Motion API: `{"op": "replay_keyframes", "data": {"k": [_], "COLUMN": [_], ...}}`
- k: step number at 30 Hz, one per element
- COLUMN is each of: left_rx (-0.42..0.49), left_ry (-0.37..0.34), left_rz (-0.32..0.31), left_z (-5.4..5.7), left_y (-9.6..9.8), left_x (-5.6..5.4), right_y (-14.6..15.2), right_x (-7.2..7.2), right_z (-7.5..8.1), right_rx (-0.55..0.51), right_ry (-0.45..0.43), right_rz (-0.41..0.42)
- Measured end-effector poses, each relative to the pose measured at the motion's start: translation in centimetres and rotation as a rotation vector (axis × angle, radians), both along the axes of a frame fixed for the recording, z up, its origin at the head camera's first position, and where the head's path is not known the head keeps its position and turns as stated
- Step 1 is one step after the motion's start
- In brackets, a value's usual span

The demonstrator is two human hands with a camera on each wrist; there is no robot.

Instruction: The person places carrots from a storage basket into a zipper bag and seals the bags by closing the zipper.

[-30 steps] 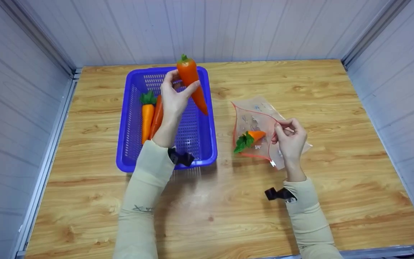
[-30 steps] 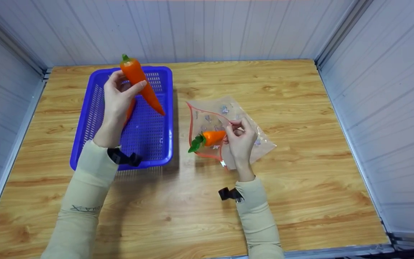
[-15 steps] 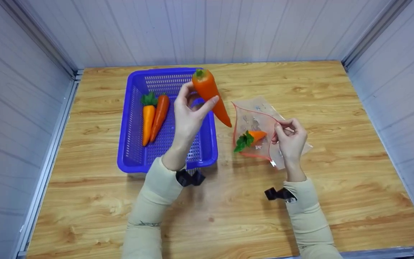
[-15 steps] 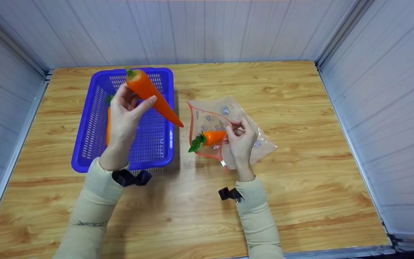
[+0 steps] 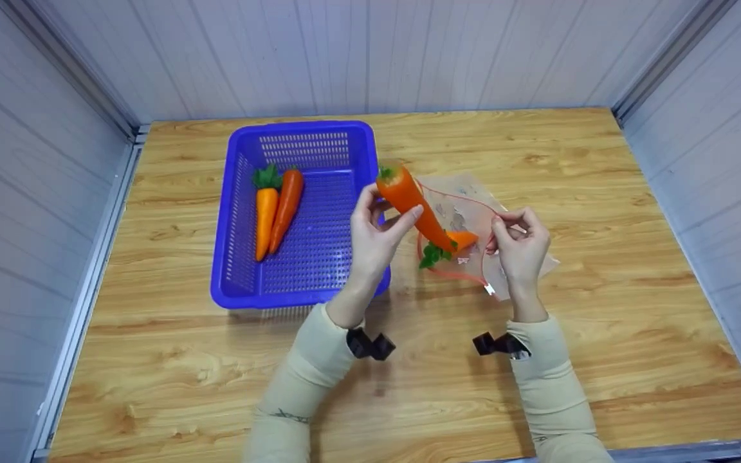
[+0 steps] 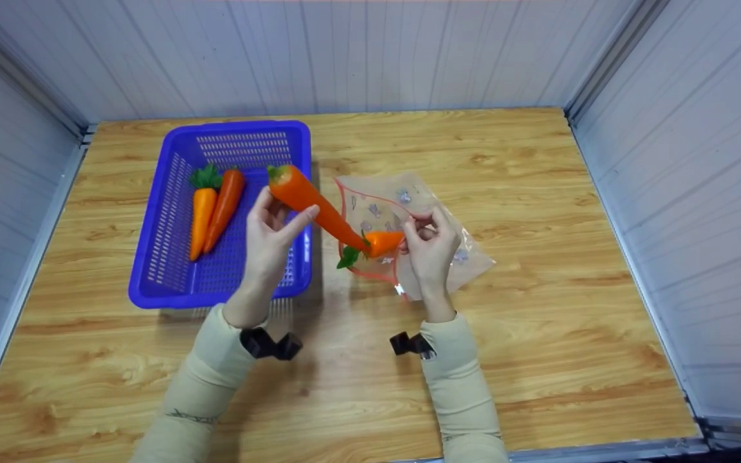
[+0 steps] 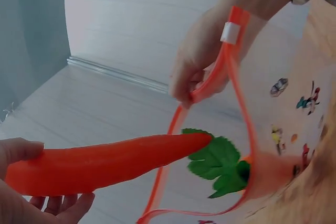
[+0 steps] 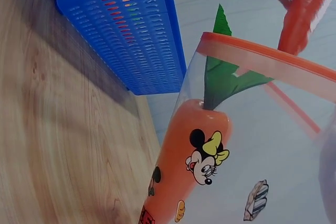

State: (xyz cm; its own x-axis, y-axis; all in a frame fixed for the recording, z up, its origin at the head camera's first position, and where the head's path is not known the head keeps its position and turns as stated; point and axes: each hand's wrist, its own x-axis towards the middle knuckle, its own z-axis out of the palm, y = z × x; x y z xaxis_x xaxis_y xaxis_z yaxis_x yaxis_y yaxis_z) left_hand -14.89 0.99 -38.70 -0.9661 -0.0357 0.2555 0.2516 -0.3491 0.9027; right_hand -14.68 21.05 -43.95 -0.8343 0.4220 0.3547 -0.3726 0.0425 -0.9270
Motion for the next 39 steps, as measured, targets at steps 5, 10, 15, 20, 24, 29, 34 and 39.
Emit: {"op": "replay_keyframes", "data": {"k": [5,10,15,20,24,29,34,39], "left_rx": [0.004,0.002,-0.014,-0.059,-0.122,-0.226,-0.368,-0.466], "left_ry": [-0.024,-0.04,-0.061,-0.093,-0.109,-0.106,-0.111,-0.103], "left_rz": [-0.004,-0.012,-0.03,-0.057,-0.086,-0.127,-0.146,-0.11], "left_z": [-1.8,-2.7,-2.0,-2.9,-4.5,-5.3,-5.4,-5.3], "left_y": [1.4,2.4,2.9,3.5,4.0,4.2,4.2,4.0], "left_x": [0.6,1.1,2.0,2.0,1.4,1.1,1.0,0.9], "right_y": [0.0,0.0,0.1,0.0,0.0,0.0,0.0,0.2], "right_x": [0.0,0.0,-0.1,-0.1,-0.1,-0.1,-0.2,-0.2], "right_z": [0.2,0.4,0.6,0.9,1.0,1.1,1.1,1.1], "right_rx": [0.015,0.009,0.005,0.001,-0.001,-0.001,-0.006,-0.012], "right_ry": [0.003,0.017,0.023,0.021,0.018,0.015,0.015,0.024], "right_rz": [-0.002,-0.001,-0.001,-0.005,-0.002,-0.003,-0.007,-0.005]}}
